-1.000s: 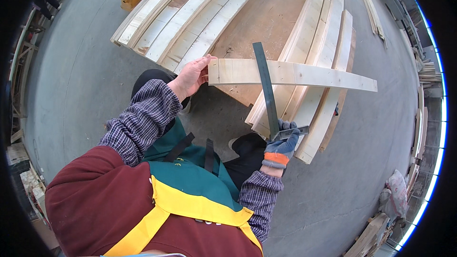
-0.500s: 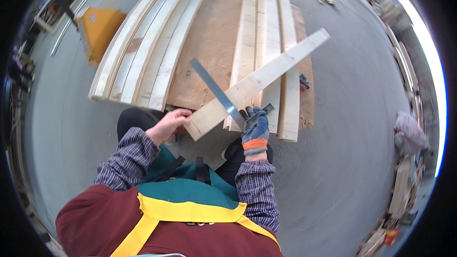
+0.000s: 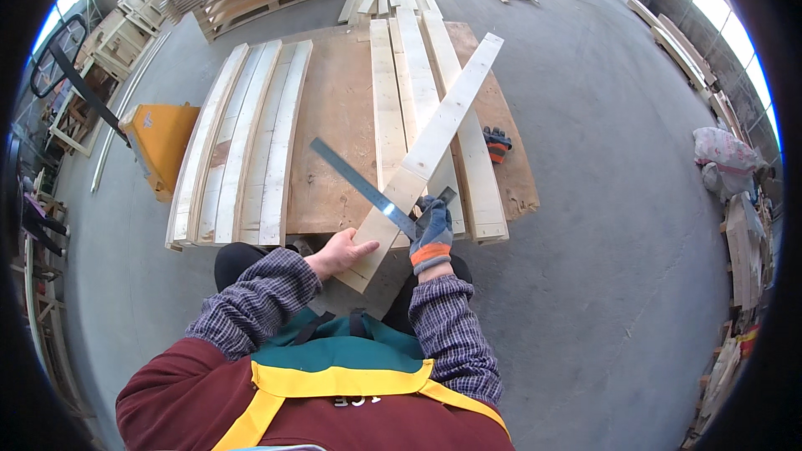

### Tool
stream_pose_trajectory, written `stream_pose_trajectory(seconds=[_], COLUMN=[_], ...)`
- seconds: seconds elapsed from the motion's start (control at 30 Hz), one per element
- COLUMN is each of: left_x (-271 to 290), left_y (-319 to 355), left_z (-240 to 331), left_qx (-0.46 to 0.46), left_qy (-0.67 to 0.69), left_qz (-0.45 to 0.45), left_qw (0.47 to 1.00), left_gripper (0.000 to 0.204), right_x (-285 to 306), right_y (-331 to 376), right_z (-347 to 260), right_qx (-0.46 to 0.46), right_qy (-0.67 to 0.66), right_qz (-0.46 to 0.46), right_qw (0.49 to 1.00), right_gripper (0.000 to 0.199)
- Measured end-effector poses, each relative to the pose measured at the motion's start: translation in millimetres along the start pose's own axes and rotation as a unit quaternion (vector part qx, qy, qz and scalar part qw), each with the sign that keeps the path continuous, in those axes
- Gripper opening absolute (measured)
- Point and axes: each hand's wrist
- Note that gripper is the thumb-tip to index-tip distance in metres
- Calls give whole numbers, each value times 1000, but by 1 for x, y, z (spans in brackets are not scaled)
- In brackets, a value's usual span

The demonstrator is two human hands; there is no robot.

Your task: The person sits on the floor and uses a try square and pencil to mark lines on several wooden planks. They pick up each plank, align the square, draw a line, and place the plank back down, repeating this process for multiple pieces.

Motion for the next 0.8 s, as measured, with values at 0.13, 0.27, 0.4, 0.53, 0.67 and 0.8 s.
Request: stream_pose_trajectory(seconds=[0.13,0.27,0.4,0.53,0.67,0.8], left_x=[-11,-25,-36,-42,-28,-30], left_y=[13,33,27,3,1,-5], left_z=[-2,-5,-17,-30,-37,-30], left_qx=[-23,-28,-40,-21,7,-42], left_qy=[24,99,75,31,-25,81], left_qz=[27,93,150,187,217,191], left_qw=[999,990,985,982,976,977], left_gripper=[56,54,51,55,53,48], right_x=[-2,-11,-20,-23,-11,4], right_y=[3,10,15,9,-1,-2], right_z=[1,-1,-2,-5,-7,-5], right_qx=[8,10,19,-3,27,37], right_qy=[-40,-5,-18,-127,-173,-183], right_qz=[-30,-68,-92,-65,-46,-63], right_qw=[999,998,995,990,984,980], right_gripper=[32,40,45,38,34,40])
Point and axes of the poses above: each hand's wrist, its own y-axis away from the middle knuckle, its own x-axis out of the back of the hand, z = x × y, and after that the axes turned 12 degrees about -x, right-handed
